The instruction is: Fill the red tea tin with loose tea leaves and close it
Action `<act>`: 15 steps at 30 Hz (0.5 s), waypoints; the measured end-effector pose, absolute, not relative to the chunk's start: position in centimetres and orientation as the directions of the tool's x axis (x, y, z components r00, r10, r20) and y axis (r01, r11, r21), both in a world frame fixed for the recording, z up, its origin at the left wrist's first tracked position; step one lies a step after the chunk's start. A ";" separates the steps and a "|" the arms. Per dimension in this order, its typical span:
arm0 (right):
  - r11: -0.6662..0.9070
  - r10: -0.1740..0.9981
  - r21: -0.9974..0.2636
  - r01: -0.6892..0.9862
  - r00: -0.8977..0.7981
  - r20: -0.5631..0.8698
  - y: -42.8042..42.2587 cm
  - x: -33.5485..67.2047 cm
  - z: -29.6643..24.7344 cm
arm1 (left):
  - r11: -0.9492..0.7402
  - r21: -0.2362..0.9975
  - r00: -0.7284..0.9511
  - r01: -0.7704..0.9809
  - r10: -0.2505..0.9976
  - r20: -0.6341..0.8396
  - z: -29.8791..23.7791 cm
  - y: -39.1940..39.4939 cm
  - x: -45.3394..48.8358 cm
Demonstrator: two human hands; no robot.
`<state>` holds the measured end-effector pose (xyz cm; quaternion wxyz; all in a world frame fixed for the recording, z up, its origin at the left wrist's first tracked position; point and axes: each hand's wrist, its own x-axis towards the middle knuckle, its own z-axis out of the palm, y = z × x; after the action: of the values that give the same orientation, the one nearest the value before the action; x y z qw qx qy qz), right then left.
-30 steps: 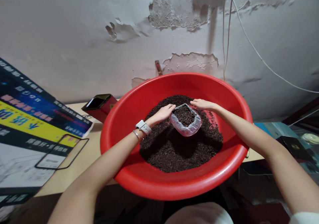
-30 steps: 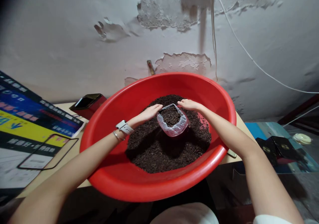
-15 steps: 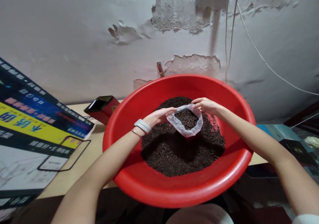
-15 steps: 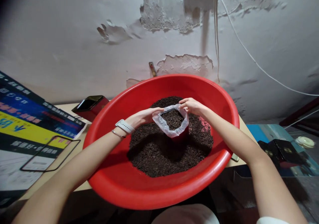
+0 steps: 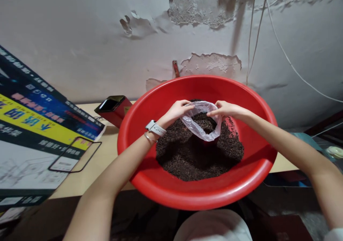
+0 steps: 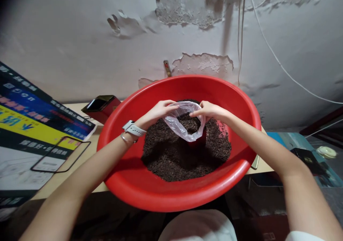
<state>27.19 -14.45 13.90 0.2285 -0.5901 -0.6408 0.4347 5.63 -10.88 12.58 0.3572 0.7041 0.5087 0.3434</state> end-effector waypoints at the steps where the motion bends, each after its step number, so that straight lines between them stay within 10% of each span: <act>1: -0.110 0.919 -0.816 0.567 -0.255 -0.301 -14.8 27.4 13.8 | -0.251 0.812 0.268 0.527 0.956 0.122 12.7 -10.8 5.8; 15: -0.046 0.998 -0.902 0.430 0.060 -0.023 -15.6 27.7 17.1 | -0.224 0.619 0.116 0.753 0.971 0.209 15.9 -10.7 6.0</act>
<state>27.74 -15.63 17.10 0.3813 -0.6203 -0.5756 0.3722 5.96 -10.67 15.94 0.1843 0.7240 0.5952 0.2960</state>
